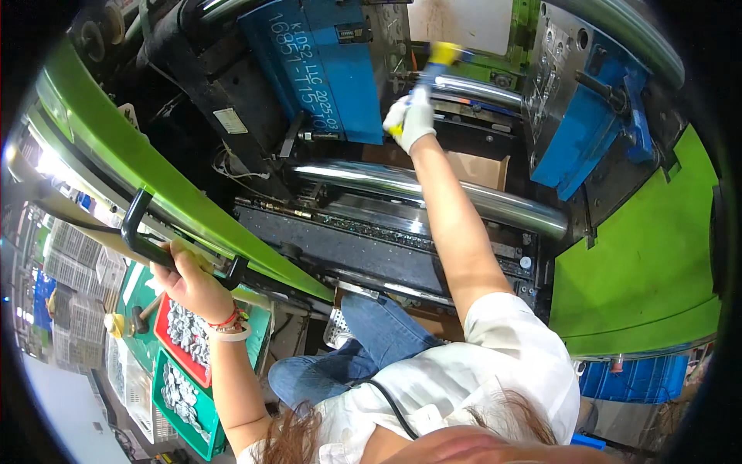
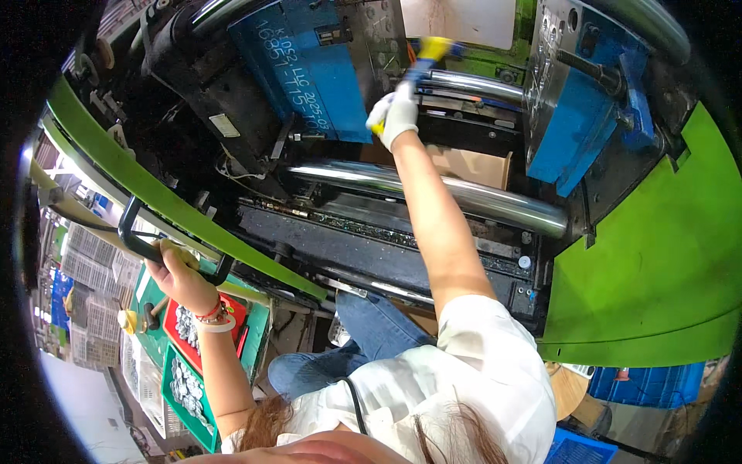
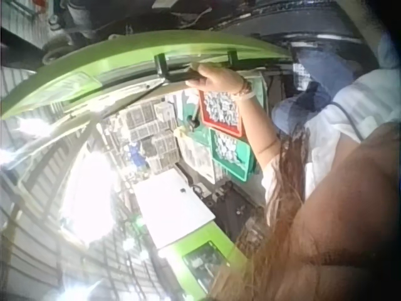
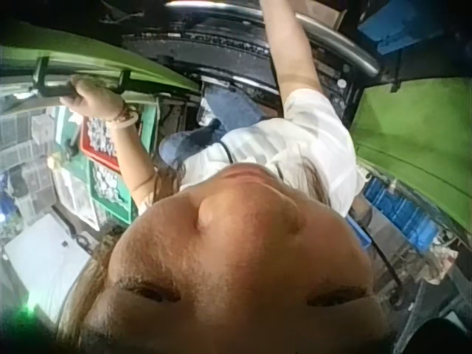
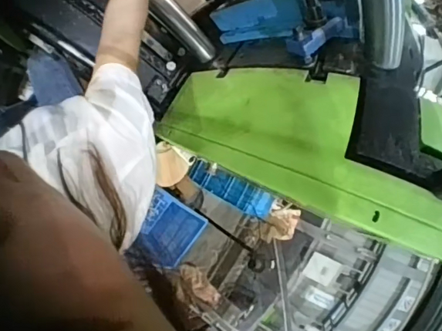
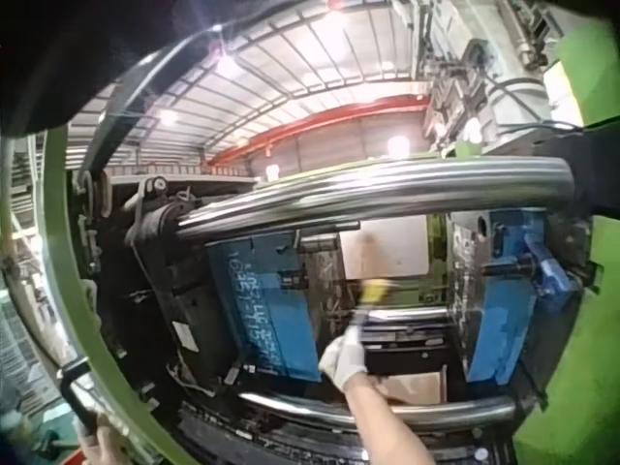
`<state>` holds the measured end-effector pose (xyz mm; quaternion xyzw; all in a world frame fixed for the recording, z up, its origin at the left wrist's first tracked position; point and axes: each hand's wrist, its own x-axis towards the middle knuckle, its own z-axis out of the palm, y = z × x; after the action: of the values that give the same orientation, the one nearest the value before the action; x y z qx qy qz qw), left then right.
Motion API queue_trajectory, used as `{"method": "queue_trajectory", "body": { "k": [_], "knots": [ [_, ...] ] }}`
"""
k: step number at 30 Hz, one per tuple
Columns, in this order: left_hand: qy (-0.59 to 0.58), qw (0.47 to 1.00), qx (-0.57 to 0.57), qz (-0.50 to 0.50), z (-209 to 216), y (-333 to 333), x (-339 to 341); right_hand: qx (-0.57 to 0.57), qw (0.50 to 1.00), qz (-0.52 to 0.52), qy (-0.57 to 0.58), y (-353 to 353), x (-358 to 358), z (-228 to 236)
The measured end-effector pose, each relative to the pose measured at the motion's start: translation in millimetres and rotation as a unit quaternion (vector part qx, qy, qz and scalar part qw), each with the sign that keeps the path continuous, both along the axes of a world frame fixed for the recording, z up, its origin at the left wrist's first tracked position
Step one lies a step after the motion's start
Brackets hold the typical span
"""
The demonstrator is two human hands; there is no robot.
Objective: Operating an industrial machine to manufacture or assemble small components, including manual placement and tool use.
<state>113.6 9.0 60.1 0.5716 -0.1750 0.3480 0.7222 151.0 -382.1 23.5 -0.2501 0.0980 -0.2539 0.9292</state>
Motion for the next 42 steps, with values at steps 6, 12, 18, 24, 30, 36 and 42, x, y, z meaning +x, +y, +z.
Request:
{"method": "queue_trajectory", "body": {
  "k": [6,12,18,24,30,36,42],
  "knots": [
    [-0.028,0.999,0.039,-0.019,0,4,3,-0.053,0.996,0.000,-0.074,-41,-26,-16],
    [-0.023,0.999,0.038,-0.001,-1,2,3,0.005,0.961,-0.248,-0.121,-32,-15,0],
    [-0.025,0.999,0.042,-0.004,0,2,3,-0.036,0.996,0.083,-0.009,-34,-13,-8],
    [-0.033,0.998,0.046,-0.009,-3,5,5,-0.030,0.991,-0.123,-0.051,-52,-30,2],
    [-0.036,0.998,0.044,0.005,-2,4,6,-0.002,1.000,-0.018,0.006,-15,3,-3],
    [-0.028,0.999,0.042,-0.011,1,2,3,-0.068,0.997,0.011,-0.026,-29,-24,-8],
    [-0.020,1.000,0.024,0.001,3,-1,0,0.044,0.968,-0.204,-0.140,-27,-11,8]
  ]
}}
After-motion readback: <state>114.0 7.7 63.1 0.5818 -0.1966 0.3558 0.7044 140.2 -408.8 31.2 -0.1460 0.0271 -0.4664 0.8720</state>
